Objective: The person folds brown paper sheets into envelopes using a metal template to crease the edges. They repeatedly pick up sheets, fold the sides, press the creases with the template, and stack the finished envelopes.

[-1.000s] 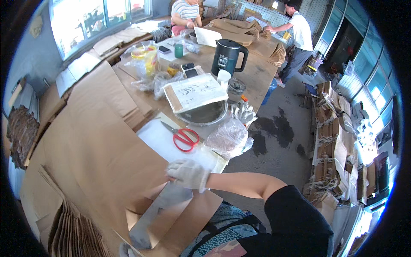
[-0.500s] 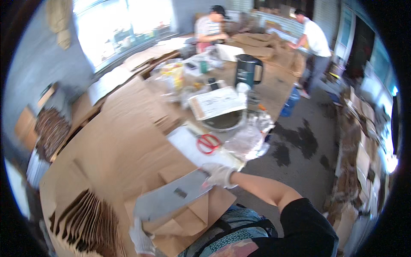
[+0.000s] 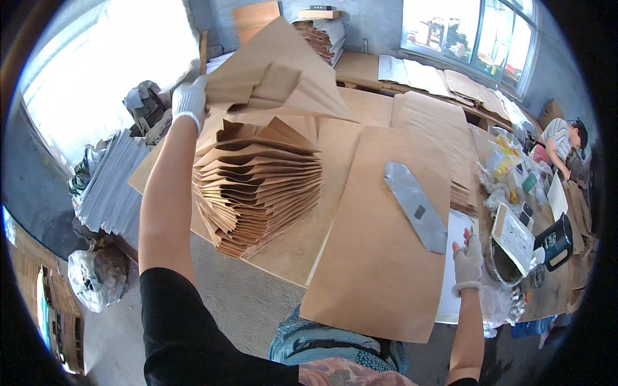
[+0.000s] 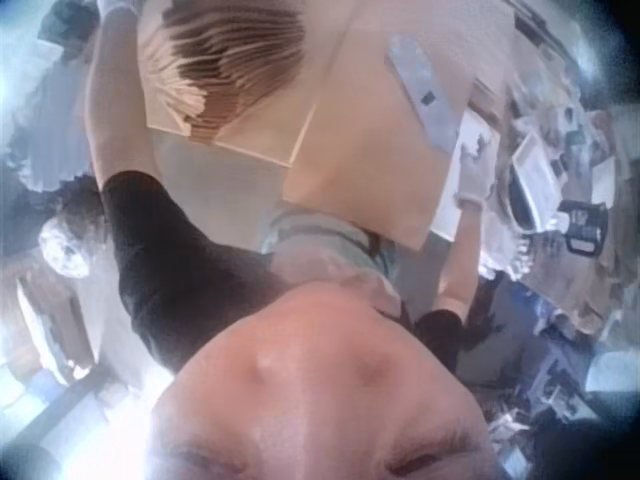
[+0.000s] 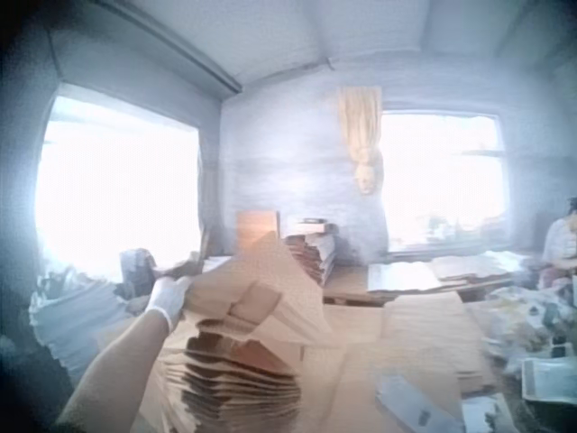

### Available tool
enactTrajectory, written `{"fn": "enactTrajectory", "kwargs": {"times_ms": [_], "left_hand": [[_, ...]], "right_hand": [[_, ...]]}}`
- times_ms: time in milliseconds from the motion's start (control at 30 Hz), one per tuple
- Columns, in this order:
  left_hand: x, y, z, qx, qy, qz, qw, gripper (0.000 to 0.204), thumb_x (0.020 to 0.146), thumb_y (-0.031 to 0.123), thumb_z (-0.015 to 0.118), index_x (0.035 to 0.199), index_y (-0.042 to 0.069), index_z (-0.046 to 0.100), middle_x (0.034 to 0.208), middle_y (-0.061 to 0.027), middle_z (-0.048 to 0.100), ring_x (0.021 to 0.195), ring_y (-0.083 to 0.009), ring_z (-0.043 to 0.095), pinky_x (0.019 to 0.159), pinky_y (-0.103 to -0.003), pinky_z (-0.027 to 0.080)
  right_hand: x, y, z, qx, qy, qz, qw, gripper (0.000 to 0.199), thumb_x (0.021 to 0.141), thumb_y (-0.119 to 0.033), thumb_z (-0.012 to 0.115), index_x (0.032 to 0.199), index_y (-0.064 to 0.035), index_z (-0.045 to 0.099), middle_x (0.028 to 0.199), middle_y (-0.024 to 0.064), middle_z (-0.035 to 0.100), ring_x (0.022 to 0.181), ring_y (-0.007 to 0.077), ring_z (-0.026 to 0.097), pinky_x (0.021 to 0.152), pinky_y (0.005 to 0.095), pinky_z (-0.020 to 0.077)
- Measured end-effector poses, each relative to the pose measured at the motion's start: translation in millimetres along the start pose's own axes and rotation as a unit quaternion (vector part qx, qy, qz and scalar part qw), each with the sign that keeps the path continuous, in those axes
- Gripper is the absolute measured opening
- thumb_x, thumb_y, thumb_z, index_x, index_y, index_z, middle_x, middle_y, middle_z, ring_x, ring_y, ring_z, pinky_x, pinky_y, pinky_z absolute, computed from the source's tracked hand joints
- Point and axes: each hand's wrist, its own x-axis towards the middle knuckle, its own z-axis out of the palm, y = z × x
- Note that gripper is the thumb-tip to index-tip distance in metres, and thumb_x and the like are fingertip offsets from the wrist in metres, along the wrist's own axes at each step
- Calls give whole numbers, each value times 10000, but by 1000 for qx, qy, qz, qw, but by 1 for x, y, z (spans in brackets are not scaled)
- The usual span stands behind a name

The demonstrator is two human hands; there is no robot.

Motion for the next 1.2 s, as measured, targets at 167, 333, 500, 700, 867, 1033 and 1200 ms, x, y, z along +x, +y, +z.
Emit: {"fn": "enactTrajectory", "kwargs": {"times_ms": [167, 333, 500, 700, 867, 1033, 1200], "left_hand": [[38, -154, -96, 263, 9, -12, 965, 535, 892, 391, 652, 1070, -104, 748, 986, -316, 752, 813, -376, 740, 781, -495, 548], [-30, -185, -142, 200, 32, -113, 973, 350, 943, 311, 732, 881, -32, 766, 742, -107, 683, 690, -221, 668, 613, -387, 527], [-202, -106, -85, 273, 59, 123, 952, 370, 1109, 209, 596, 1414, 2, 628, 1106, -102, 718, 936, -166, 681, 844, -332, 579], [-322, -144, -24, 272, -598, 315, 685, 216, 969, 115, 719, 1175, 48, 727, 1269, -163, 735, 1132, -350, 719, 992, -440, 582], [-333, -173, -1, 268, -556, 179, 767, 165, 963, 142, 760, 1108, 64, 746, 1151, -153, 753, 1043, -358, 718, 974, -460, 565], [-350, -204, 49, 308, -398, 142, 852, 423, 1012, 352, 708, 710, 73, 607, 735, -165, 671, 718, -388, 669, 638, -487, 517], [-354, -225, 68, 426, -341, 216, 810, 448, 1040, 364, 673, 682, 101, 615, 699, -144, 681, 615, -383, 664, 573, -500, 500]], "right_hand": [[-51, -16, -12, -105, -160, -56, 980, 648, 857, -109, 810, 1464, -32, 595, 1379, 212, 651, 1294, 392, 616, 1079, 444, 506], [-121, -49, -67, -151, -331, -107, 925, 776, 703, -214, 905, 1415, -72, 630, 1454, 172, 610, 1387, 383, 559, 1132, 478, 479], [-152, -50, -112, -337, -401, -263, 810, 704, 657, -276, 929, 1305, -148, 684, 1425, 95, 608, 1353, 311, 578, 1067, 472, 496], [-118, -49, -107, -248, -424, -296, 820, 293, 721, -111, 804, 998, -148, 717, 1069, 23, 706, 1086, 269, 693, 921, 448, 537], [-63, -60, -80, -64, -126, 75, 987, 113, 974, -104, 680, 1059, -31, 686, 878, 50, 650, 830, 217, 634, 770, 359, 510], [-60, -12, -15, 38, 2, 121, 992, 337, 1093, -253, 584, 1210, 56, 651, 857, 34, 625, 744, 164, 552, 722, 352, 487], [-57, -2, 20, -38, -126, 179, 975, 304, 1108, -226, 612, 1228, 39, 698, 987, 94, 748, 893, 117, 660, 796, 296, 520]]}}
